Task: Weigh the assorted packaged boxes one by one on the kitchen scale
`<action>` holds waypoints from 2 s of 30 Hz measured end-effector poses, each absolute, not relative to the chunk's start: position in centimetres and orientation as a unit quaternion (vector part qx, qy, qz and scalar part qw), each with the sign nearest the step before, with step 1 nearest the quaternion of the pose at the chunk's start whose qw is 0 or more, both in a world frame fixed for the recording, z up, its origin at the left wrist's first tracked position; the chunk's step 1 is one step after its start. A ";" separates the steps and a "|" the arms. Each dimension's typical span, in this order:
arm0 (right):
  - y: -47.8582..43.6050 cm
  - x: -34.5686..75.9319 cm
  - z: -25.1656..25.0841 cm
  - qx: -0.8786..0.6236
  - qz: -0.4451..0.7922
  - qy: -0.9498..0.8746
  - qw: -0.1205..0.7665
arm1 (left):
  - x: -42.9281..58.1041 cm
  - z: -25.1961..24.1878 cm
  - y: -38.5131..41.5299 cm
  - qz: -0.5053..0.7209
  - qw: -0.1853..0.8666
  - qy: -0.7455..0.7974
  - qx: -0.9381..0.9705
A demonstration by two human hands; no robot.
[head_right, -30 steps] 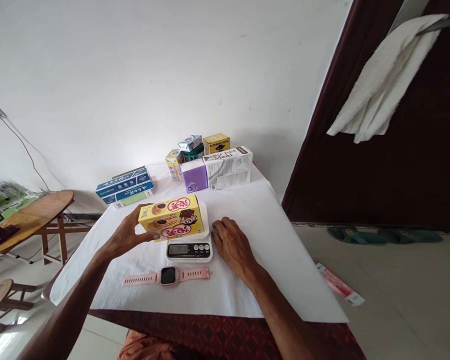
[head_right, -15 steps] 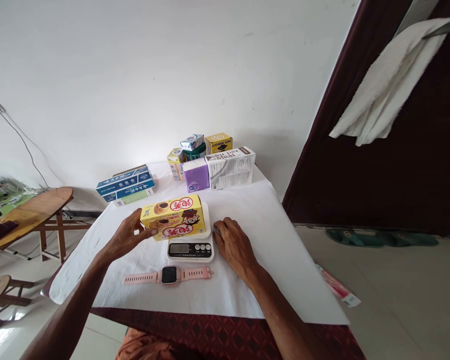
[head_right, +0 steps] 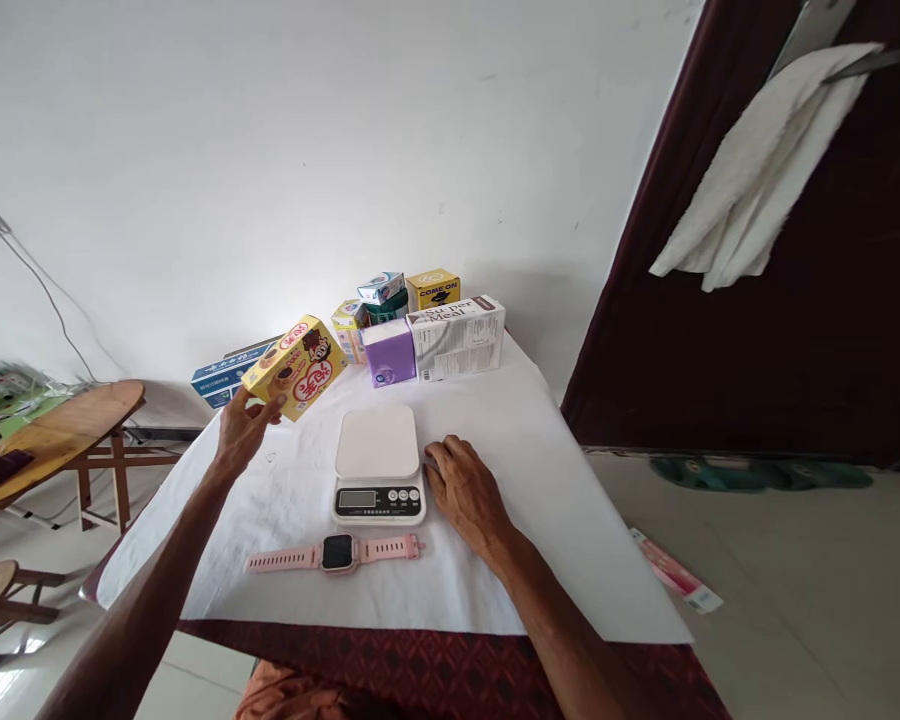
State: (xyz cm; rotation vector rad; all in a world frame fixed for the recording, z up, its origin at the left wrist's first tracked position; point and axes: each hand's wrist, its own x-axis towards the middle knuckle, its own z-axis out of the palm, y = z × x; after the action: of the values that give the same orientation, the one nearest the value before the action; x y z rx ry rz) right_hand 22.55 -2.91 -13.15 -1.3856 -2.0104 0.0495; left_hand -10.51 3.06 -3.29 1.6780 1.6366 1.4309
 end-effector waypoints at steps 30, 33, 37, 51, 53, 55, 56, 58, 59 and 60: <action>-2.6 22.9 -13.7 -0.520 0.012 -0.780 0.349 | -8.6 -9.4 10.8 0.442 0.269 0.547 0.658; -2.5 22.9 -13.9 -0.516 0.008 -0.780 0.355 | -8.4 -9.6 10.8 0.437 0.279 0.535 0.667; -2.5 22.9 -14.1 -0.510 0.002 -0.783 0.357 | -7.9 -9.8 10.5 0.433 0.281 0.525 0.677; -2.4 22.9 -14.3 -0.505 0.000 -0.786 0.356 | -20.7 -2.4 9.5 0.332 -0.104 0.678 0.648; -2.4 22.9 -14.2 -0.507 0.002 -0.786 0.353 | -21.6 -1.6 10.4 0.241 -0.122 0.702 0.659; -2.5 22.8 -14.0 -0.510 0.003 -0.785 0.352 | -22.0 -0.8 11.4 0.173 -0.115 0.713 0.669; -2.5 22.7 -14.0 -0.512 0.003 -0.784 0.352 | -22.2 -0.4 11.9 0.144 -0.113 0.715 0.675; -2.6 22.7 -13.9 -0.514 0.003 -0.782 0.353 | -22.3 0.5 12.9 0.093 -0.119 0.715 0.683; -2.6 22.7 -13.9 -0.514 0.004 -0.782 0.353 | -22.3 0.9 13.4 0.071 -0.123 0.715 0.684; -2.7 22.7 -13.9 -0.514 0.004 -0.782 0.353 | -22.3 1.4 13.8 0.049 -0.125 0.717 0.684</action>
State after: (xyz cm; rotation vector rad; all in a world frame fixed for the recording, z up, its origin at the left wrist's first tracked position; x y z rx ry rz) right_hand 22.69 -2.66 -13.94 -1.3291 -2.0213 0.0111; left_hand -22.31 13.82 1.37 2.3394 2.4503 0.1687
